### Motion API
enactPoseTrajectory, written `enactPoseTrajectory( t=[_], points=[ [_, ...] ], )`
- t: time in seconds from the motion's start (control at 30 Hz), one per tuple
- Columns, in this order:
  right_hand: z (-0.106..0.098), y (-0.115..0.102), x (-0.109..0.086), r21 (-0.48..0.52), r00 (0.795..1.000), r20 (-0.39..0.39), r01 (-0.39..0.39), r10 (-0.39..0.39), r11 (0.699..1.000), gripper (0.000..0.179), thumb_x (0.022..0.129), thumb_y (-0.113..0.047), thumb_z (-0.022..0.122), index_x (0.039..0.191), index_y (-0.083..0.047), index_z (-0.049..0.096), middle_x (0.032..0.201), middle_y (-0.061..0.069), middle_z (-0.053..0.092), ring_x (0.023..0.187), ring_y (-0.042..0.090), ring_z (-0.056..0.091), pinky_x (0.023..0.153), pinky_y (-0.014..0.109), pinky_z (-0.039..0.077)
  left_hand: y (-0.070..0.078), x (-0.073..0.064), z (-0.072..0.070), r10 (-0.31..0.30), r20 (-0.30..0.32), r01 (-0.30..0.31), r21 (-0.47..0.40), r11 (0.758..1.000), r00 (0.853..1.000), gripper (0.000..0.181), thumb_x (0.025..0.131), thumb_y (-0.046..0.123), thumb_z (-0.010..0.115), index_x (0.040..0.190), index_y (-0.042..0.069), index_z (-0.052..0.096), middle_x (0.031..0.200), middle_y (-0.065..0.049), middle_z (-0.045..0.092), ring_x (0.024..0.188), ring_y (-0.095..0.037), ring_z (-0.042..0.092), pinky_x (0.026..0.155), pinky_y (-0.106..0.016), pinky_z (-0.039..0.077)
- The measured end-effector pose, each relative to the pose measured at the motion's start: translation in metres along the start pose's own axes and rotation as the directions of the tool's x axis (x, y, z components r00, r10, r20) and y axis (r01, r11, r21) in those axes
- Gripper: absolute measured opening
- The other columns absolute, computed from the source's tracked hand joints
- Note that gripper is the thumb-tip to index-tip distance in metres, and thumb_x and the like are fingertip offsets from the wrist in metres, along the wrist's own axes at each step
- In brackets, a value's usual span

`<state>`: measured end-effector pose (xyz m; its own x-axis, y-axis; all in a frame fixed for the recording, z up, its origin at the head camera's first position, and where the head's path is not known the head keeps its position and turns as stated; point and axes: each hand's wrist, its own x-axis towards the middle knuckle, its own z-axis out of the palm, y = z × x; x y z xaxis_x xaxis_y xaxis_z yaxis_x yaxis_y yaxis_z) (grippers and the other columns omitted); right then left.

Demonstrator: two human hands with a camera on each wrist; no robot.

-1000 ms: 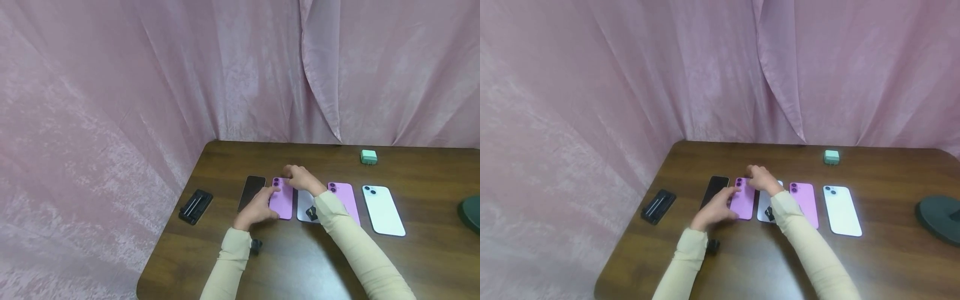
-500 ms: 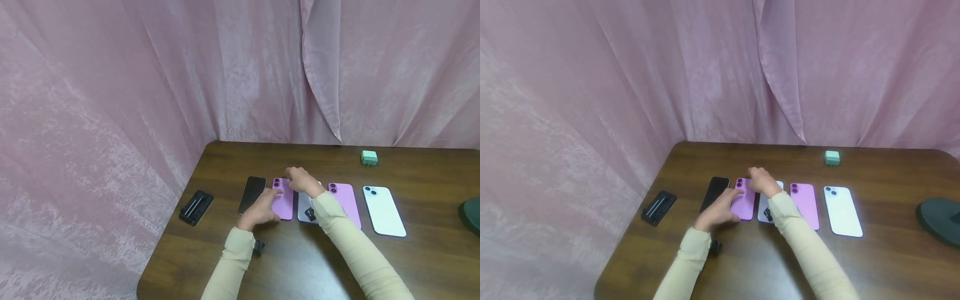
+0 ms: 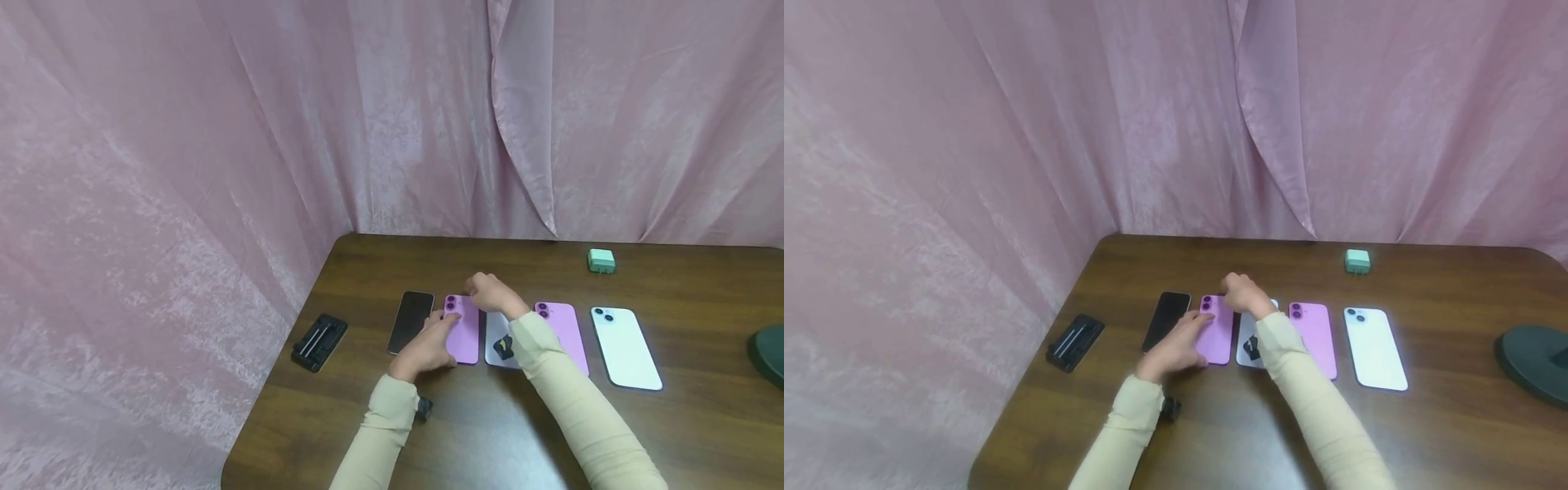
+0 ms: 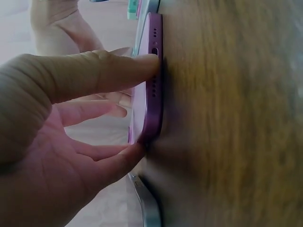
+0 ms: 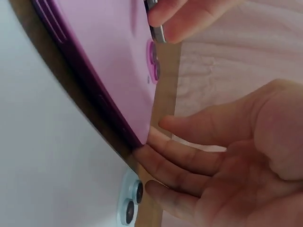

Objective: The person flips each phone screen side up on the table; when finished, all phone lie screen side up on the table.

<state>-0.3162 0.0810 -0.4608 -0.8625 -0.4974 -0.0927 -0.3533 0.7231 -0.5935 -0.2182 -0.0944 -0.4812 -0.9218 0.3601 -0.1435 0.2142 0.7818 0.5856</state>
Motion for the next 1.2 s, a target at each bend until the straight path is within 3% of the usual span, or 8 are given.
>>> enactPoseTrajectory(
  t=[0.17, 0.43, 0.63, 0.9, 1.2],
  points=[
    [-0.003, 0.002, 0.002, 0.015, 0.999, 0.037, 0.012, -0.013, 1.0, 0.04, 0.082, 0.008, 0.052, 0.119, 0.016, 0.063, 0.119, 0.033, 0.064, 0.11, 0.045, 0.062, 0.087, 0.048, 0.054, 0.001, -0.001, 0.0, 0.01, -0.002, -0.01, 0.024, 1.0, 1.0, 0.096, 0.07, 0.0, 0.088, 0.153, 0.009, 0.042, 0.153, -0.024, 0.036, 0.134, -0.036, 0.042, 0.101, -0.046, 0.048],
    [-0.009, 0.003, 0.001, -0.008, 0.998, 0.052, 0.041, -0.041, 0.999, 0.039, 0.08, 0.009, 0.055, 0.117, 0.018, 0.06, 0.112, 0.034, 0.064, 0.103, 0.044, 0.063, 0.087, 0.05, 0.054, 0.006, -0.002, 0.001, 0.014, -0.038, -0.012, 0.05, 0.999, 0.999, 0.103, 0.068, -0.001, 0.088, 0.156, 0.009, 0.036, 0.153, -0.024, 0.035, 0.132, -0.034, 0.043, 0.1, -0.043, 0.049],
    [-0.008, 0.002, 0.001, 0.03, 0.999, 0.042, 0.027, -0.029, 0.999, 0.045, 0.082, 0.01, 0.054, 0.126, 0.021, 0.054, 0.125, 0.037, 0.058, 0.096, 0.037, 0.06, 0.08, 0.043, 0.053, 0.005, -0.005, 0.001, 0.026, -0.057, -0.023, 0.04, 0.999, 0.998, 0.105, 0.068, -0.005, 0.085, 0.158, 0.008, 0.031, 0.155, -0.025, 0.03, 0.136, -0.038, 0.038, 0.1, -0.046, 0.049],
    [-0.011, 0.001, 0.001, 0.048, 0.997, 0.02, 0.074, -0.075, 0.996, 0.044, 0.076, 0.012, 0.054, 0.119, 0.022, 0.059, 0.122, 0.037, 0.06, 0.091, 0.034, 0.059, 0.076, 0.04, 0.051, 0.004, -0.004, -0.003, 0.02, -0.012, -0.02, 0.016, 1.0, 1.0, 0.105, 0.073, -0.007, 0.081, 0.16, 0.009, 0.025, 0.159, -0.026, 0.024, 0.139, -0.037, 0.034, 0.104, -0.047, 0.046],
    [-0.013, 0.004, -0.007, 0.089, 0.994, 0.023, 0.104, -0.106, 0.991, 0.055, 0.075, 0.011, 0.056, 0.128, 0.023, 0.051, 0.113, 0.037, 0.065, 0.108, 0.048, 0.063, 0.088, 0.052, 0.054, 0.002, -0.004, -0.003, 0.054, 0.032, -0.053, -0.038, 0.998, 0.998, 0.109, 0.071, -0.003, 0.081, 0.162, 0.012, 0.023, 0.16, -0.022, 0.028, 0.138, -0.035, 0.036, 0.105, -0.047, 0.044]
  ],
)
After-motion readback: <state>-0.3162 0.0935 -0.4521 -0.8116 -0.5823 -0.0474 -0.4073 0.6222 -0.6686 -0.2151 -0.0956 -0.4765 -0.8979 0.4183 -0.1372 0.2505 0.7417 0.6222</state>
